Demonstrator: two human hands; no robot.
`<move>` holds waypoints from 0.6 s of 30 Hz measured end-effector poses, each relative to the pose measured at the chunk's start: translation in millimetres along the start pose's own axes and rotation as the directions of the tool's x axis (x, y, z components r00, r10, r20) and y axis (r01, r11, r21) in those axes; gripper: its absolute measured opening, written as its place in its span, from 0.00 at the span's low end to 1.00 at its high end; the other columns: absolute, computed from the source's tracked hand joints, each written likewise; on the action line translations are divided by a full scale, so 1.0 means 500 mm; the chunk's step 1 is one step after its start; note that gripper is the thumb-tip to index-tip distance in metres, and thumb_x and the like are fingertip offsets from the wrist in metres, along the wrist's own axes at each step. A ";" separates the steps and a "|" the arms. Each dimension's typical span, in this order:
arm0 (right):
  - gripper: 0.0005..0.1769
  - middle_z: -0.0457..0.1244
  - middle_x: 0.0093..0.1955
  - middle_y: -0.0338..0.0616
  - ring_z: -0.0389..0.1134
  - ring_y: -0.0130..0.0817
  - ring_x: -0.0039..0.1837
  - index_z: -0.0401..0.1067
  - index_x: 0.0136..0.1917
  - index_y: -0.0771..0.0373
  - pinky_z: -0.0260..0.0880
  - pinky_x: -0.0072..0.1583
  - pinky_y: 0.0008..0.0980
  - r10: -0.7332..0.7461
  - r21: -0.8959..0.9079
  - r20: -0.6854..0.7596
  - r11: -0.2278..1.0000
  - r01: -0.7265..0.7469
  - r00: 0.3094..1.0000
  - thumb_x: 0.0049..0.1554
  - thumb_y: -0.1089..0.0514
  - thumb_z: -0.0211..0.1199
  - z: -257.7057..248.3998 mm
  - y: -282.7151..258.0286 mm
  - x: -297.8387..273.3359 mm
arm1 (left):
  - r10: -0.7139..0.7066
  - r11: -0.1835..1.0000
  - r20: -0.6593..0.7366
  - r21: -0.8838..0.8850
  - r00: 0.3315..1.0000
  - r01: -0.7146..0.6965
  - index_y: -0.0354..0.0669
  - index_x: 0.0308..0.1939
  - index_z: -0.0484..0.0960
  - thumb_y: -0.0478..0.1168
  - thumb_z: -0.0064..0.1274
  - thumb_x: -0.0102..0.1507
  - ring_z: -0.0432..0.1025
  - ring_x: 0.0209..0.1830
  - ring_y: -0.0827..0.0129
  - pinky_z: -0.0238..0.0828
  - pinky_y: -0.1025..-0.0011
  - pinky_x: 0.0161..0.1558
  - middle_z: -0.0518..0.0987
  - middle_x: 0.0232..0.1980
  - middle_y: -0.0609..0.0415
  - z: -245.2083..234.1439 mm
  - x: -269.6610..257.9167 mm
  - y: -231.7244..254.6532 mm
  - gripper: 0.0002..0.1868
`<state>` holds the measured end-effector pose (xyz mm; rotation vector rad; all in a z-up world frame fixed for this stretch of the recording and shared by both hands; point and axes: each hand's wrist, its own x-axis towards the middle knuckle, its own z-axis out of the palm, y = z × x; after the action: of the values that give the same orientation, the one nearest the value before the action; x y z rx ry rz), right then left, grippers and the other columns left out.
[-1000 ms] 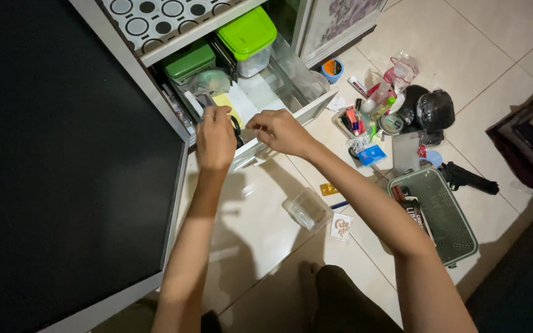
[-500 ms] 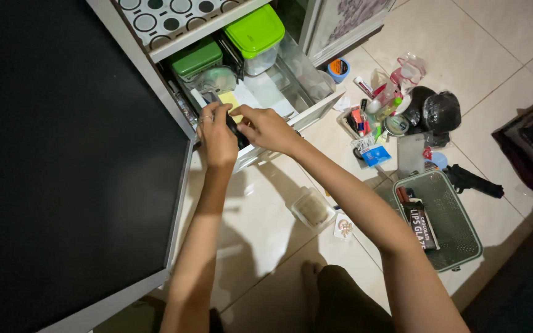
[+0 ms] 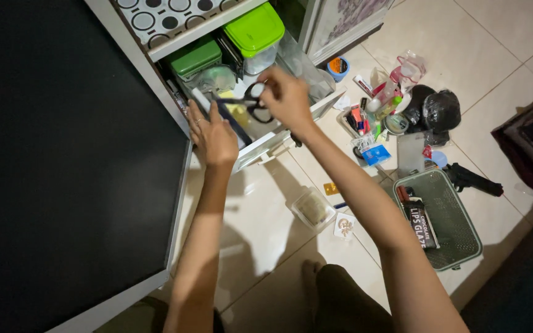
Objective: Organizing various medicinal and hygiene items in a drawer and on a floor area.
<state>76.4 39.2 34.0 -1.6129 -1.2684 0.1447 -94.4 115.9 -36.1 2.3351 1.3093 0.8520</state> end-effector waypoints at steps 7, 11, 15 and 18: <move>0.12 0.71 0.40 0.45 0.66 0.26 0.38 0.75 0.54 0.66 0.67 0.41 0.28 0.042 0.087 -0.261 0.996 -0.019 0.964 0.56 0.67 0.59 -0.017 0.025 0.000 | 0.011 1.000 0.178 -0.030 0.984 -0.006 0.54 0.67 0.78 0.45 0.54 0.65 0.31 0.80 0.35 0.40 0.32 0.70 0.33 0.80 0.35 -0.042 0.012 0.033 0.25; 0.15 0.67 0.36 0.48 0.67 0.30 0.35 0.77 0.55 0.66 0.69 0.41 0.30 -0.048 -0.088 -0.180 0.996 0.032 0.982 0.54 0.68 0.59 -0.002 0.013 -0.024 | -0.048 0.997 0.246 0.076 0.968 0.030 0.48 0.59 0.84 0.48 0.53 0.66 0.32 0.81 0.34 0.45 0.29 0.68 0.31 0.82 0.40 -0.014 0.013 0.015 0.19; 0.16 0.68 0.42 0.51 0.69 0.34 0.37 0.77 0.55 0.65 0.70 0.43 0.33 -0.159 -0.166 -0.143 0.977 0.135 0.977 0.53 0.68 0.59 -0.005 -0.005 -0.041 | -0.033 0.995 0.210 0.102 0.977 0.012 0.41 0.55 0.85 0.47 0.53 0.67 0.33 0.82 0.33 0.46 0.29 0.69 0.30 0.84 0.39 0.012 0.013 -0.002 0.18; 0.15 0.67 0.41 0.51 0.68 0.35 0.36 0.76 0.55 0.65 0.70 0.41 0.33 -0.145 -0.102 -0.159 0.986 0.129 0.977 0.54 0.68 0.59 -0.010 -0.032 -0.066 | -0.035 0.997 0.207 0.077 0.978 0.019 0.39 0.55 0.84 0.48 0.55 0.66 0.34 0.81 0.33 0.45 0.29 0.68 0.30 0.83 0.40 0.015 0.016 -0.003 0.19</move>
<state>54.8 9.3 33.2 -1.5737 -1.2668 -0.1332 -87.5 123.5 -40.2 2.3825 1.3006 0.5401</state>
